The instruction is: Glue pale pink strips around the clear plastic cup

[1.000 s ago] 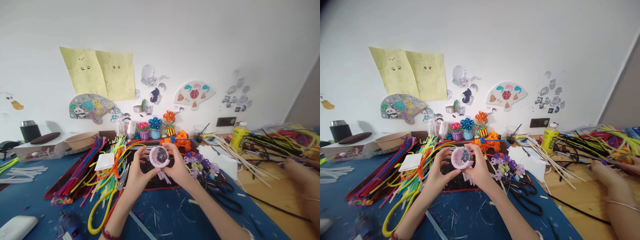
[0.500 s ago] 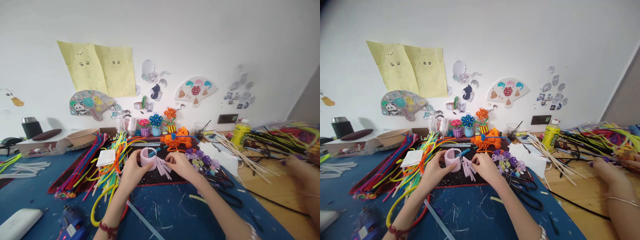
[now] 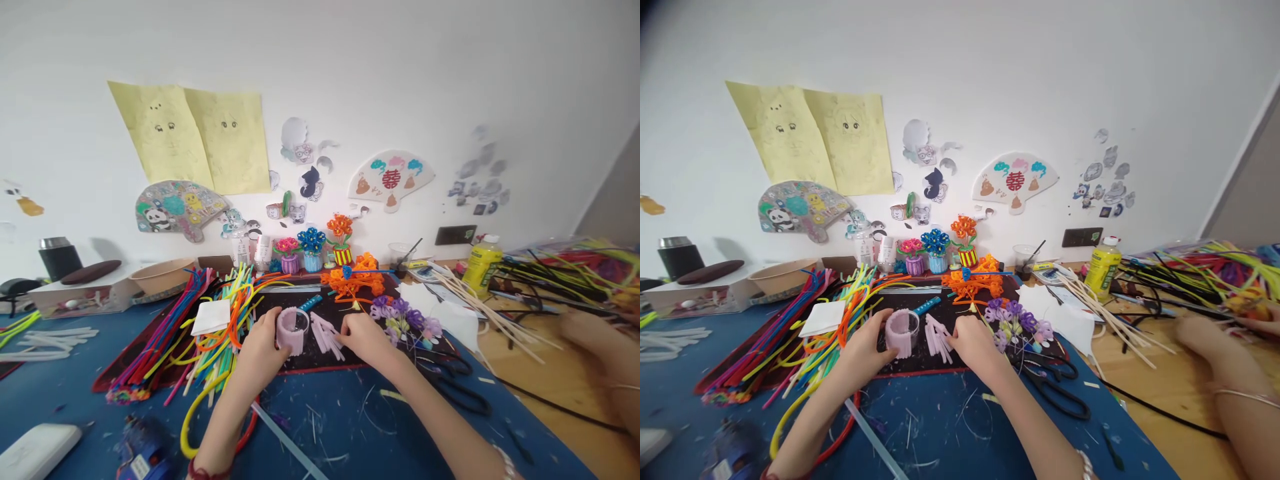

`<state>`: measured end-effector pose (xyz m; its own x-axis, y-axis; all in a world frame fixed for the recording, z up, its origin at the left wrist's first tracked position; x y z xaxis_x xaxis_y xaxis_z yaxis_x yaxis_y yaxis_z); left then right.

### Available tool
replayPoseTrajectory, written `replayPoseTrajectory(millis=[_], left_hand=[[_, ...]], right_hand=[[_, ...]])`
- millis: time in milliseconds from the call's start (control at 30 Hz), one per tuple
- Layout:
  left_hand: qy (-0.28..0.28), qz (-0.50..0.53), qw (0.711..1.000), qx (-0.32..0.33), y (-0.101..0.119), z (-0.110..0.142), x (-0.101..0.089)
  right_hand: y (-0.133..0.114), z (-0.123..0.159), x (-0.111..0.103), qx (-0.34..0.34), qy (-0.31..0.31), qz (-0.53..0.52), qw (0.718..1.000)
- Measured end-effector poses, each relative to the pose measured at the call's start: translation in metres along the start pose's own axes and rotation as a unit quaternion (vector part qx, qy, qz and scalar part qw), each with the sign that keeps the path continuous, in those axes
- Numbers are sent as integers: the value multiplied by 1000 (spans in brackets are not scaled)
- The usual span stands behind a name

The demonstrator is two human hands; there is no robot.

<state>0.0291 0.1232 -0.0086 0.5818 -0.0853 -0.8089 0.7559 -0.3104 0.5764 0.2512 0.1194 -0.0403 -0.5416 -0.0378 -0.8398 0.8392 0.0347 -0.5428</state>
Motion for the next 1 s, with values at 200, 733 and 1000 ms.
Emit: replayPoseTrajectory(millis=[200,733,1000], left_hand=[[38,33,999,3,-6,-2,-4],[43,273,957,93,34,9,3],[-1,386,920,71,41,14,-1]], right_hand=[[11,-2,-8,3,18,-53,998],[-46,24,-15,-211,-107,-360,902],[-47,23,-9,-222,-126,-393,883]])
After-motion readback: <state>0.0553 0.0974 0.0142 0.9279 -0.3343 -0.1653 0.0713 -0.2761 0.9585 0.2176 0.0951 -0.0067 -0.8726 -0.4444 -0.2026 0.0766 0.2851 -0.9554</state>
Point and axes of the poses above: each hand's wrist, its own z-axis away from the middle knuckle, its own x-axis out of the palm, y = z × x, the point moved 2 cm from there along -z, towards the middle knuckle, and after that the axes turned 9 degrees about -y, right-handed, at the moved point
